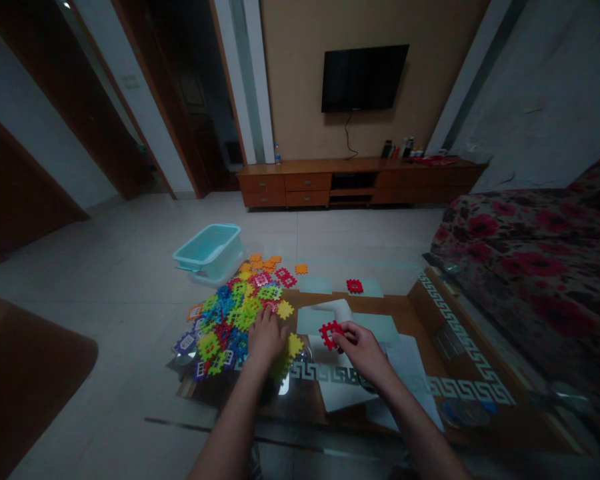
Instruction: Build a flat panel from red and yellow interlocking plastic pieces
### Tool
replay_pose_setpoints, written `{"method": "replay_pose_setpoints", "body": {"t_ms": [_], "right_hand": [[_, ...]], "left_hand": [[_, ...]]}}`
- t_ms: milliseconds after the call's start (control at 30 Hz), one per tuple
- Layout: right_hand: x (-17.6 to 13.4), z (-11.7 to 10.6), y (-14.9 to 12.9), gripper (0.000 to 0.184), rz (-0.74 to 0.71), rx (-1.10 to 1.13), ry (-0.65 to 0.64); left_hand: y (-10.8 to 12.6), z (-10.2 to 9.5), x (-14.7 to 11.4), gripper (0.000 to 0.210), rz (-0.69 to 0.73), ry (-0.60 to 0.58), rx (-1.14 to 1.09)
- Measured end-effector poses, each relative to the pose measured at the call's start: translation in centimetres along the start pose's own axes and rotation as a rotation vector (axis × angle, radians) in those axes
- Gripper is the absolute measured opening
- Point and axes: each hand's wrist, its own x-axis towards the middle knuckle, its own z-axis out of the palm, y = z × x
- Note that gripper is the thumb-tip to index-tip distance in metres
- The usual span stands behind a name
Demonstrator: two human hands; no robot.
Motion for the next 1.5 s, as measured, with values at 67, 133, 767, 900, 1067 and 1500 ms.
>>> {"method": "replay_pose_setpoints", "body": {"t_ms": [67,133,767,900,1067,1500], "right_hand": [[0.0,0.0,0.0,0.025,-0.004,-0.004,0.003],[-0.1,0.0,-0.1,0.026,-0.012,-0.010,0.010],[0.0,-0.3,0.1,0.031,0.004,0.050,0.032],[-0.2,-0.3,-0.5,0.039,0.098,0.132,0.051],[-0.4,-0.2,-0.9,0.042,0.188,0.286,0.064],[-0.4,-0.2,-1.2,0.046,0.256,0.477,0.097]], "left_hand": [[0.1,0.1,0.0,0.044,0.004,-0.015,0.007],[0.2,0.1,0.0,0.043,0.003,-0.018,0.015],[1.4,-2.8,-0.5,0.015,0.048,0.296,-0.487],[2.4,-2.2,-0.4,0.016,-0.031,0.234,-1.043],[4.2,-2.0,-1.0,0.050,-0.149,-0.004,-1.606],[5.0,-2.4,-1.5,0.034,-0.220,-0.251,-1.755]]}}
